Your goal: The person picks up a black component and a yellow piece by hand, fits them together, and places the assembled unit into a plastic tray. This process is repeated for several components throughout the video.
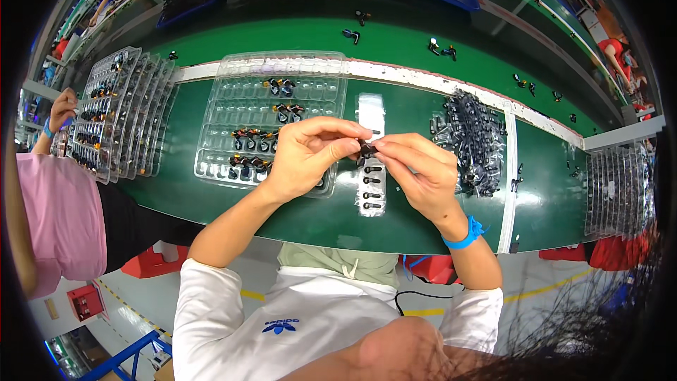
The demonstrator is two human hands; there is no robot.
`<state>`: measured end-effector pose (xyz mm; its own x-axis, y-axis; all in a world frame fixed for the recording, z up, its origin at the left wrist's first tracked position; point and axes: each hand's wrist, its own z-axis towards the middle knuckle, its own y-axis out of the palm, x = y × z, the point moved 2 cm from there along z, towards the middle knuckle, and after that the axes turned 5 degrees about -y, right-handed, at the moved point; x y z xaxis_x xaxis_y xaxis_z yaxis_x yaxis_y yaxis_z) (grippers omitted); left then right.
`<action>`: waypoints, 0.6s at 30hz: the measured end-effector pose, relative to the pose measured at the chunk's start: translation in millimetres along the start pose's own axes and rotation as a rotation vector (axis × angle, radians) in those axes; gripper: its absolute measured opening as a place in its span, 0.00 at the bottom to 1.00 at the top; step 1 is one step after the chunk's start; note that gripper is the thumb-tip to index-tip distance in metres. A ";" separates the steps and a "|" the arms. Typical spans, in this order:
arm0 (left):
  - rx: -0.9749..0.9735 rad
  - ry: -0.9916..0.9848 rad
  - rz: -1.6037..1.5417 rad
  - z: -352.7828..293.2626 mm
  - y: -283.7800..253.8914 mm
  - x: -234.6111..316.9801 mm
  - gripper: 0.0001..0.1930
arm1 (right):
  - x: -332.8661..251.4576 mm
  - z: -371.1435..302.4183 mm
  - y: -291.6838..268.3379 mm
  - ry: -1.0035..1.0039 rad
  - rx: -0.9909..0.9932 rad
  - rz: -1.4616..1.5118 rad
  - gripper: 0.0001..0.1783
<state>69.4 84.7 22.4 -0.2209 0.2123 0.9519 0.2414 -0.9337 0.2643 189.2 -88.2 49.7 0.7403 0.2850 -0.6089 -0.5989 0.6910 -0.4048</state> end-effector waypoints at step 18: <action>0.000 0.040 0.233 0.1 4.6 10.1 0.15 | -0.4 -1.4 2.4 -0.061 -0.008 -0.086 0.12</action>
<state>68.4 82.5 33.3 -0.1962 -0.0201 0.9804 0.2903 -0.9562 0.0385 187.1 -87.5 48.0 0.8063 0.2651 -0.5287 -0.5345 0.7095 -0.4593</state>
